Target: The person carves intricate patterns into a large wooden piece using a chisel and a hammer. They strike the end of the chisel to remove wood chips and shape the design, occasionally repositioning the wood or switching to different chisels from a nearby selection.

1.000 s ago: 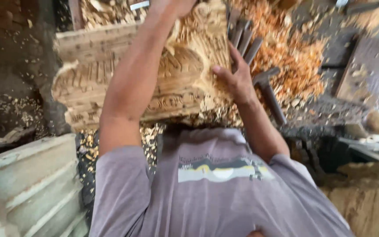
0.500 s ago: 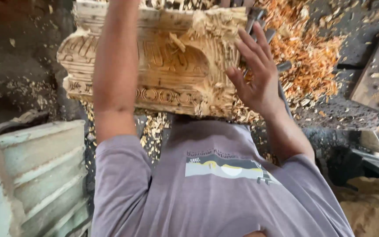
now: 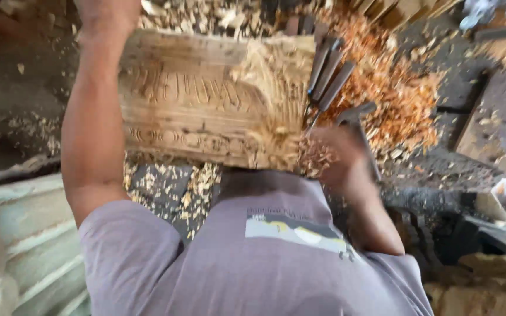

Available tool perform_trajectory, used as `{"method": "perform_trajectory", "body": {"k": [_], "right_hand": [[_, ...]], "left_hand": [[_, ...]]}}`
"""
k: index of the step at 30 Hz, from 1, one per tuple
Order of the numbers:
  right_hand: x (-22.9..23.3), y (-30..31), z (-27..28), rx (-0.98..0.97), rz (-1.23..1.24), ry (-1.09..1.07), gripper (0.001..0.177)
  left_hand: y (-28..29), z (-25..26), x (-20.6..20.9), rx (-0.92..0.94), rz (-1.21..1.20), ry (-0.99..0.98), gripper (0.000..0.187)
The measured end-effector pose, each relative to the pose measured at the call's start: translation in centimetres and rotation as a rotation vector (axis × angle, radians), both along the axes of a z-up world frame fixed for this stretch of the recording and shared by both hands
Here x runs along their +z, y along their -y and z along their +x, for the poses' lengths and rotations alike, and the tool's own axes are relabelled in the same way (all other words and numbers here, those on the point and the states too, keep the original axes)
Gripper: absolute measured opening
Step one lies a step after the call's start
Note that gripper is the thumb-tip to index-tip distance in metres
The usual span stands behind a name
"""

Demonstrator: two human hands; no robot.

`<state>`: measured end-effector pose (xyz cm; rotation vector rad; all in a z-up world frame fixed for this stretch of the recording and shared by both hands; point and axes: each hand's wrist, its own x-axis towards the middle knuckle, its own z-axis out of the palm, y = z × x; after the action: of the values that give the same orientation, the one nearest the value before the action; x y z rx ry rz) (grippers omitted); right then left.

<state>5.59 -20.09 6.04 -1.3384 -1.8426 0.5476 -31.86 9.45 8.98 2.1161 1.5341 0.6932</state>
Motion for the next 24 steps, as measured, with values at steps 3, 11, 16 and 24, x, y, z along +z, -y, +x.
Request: {"method": "perform_trajectory", "body": {"k": [3,11,16,24], "right_hand": [[-5.5,3.5,5.9,-0.611,-0.445,0.274,0.024],[-14.1,3.7,6.7,-0.713,-0.647,0.435,0.047],[-13.1,2.9,6.3,-0.706,-0.698,0.372,0.047],[-12.6,1.3,7.4,-0.618,-0.863,0.405,0.050]], "left_hand": [[4.6,-1.9,-0.1,0.041,-0.022,0.091,0.052],[19.4,13.1,1.3,-0.692,0.049,-0.388,0.023],[22.5,14.3,5.2,-1.039,-0.690,-0.066,0.038],[14.8,1.9,4.0,0.159,-0.026,-0.444,0.058]]}}
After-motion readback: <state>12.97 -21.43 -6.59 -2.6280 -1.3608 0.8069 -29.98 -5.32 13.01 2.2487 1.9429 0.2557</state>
